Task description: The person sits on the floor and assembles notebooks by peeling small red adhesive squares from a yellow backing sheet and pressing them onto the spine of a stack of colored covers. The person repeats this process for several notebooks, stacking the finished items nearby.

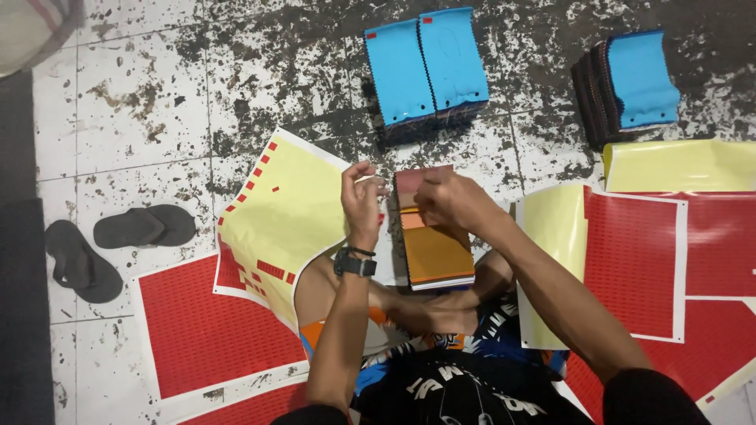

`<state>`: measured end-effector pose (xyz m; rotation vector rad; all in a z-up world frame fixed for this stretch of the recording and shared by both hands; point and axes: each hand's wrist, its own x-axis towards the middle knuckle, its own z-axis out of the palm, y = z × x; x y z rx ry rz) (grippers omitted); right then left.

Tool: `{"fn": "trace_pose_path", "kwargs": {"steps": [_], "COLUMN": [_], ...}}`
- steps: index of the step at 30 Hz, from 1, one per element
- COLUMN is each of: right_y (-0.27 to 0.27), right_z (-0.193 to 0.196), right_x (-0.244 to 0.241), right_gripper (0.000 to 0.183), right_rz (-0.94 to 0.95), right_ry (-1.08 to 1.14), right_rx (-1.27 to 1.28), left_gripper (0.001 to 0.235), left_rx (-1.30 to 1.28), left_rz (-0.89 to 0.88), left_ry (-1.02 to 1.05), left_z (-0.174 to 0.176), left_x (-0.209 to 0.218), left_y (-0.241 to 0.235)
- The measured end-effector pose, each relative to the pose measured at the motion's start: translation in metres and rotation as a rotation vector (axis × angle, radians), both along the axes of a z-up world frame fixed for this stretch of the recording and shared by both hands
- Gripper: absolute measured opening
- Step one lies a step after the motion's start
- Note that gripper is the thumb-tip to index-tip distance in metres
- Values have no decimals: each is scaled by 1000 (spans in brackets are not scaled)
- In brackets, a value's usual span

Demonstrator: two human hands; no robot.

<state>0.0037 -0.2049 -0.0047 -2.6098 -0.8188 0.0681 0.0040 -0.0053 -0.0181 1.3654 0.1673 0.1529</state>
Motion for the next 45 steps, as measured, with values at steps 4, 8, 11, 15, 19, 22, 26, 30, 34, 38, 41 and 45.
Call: {"fn": "trace_pose_path", "kwargs": {"steps": [4,8,11,15,19,22,26,30,34,38,41,45], "right_y": [8,9,7,5,3,2,1,7,11,9,9,10], "right_z": [38,34,22,22,34,21,14,33,9,-19,-32,-42], "right_x": [1,3,5,9,5,13,24,34,48,52,53,54], "right_gripper": [24,18,16,14,14,15,18,19,22,21,20,19], "right_rz": [-38,-23,-55,-126,-110,-122,-144,-124,-122,-149,-183,-215], "right_ry": [367,542,631,812,703,719,642,488,446,412,401,395], "right_rx": [381,685,743,783,723,682,547,323,215,49,-31,-129], "left_gripper": [33,32,34,32,28,13,13,13,11,7,8,11], "left_rx": [-170,225,333,321,406,556,360,801,971,1028,1099,1185], "left_rz": [-67,-134,-150,-43,65,270,167,18,20,-4,-18,-20], "left_ry": [57,21,44,20,-18,-60,-28,-274,-372,-427,-420,-422], "left_z": [5,11,13,10,-6,-27,-27,-26,-34,-39,-45,-50], "left_x": [11,15,18,17,19,26,13,-7,-8,-8,-10,-9], "left_y": [-7,-18,-26,-31,-31,-22,-8,-4,-3,-5,-7,-7]}}
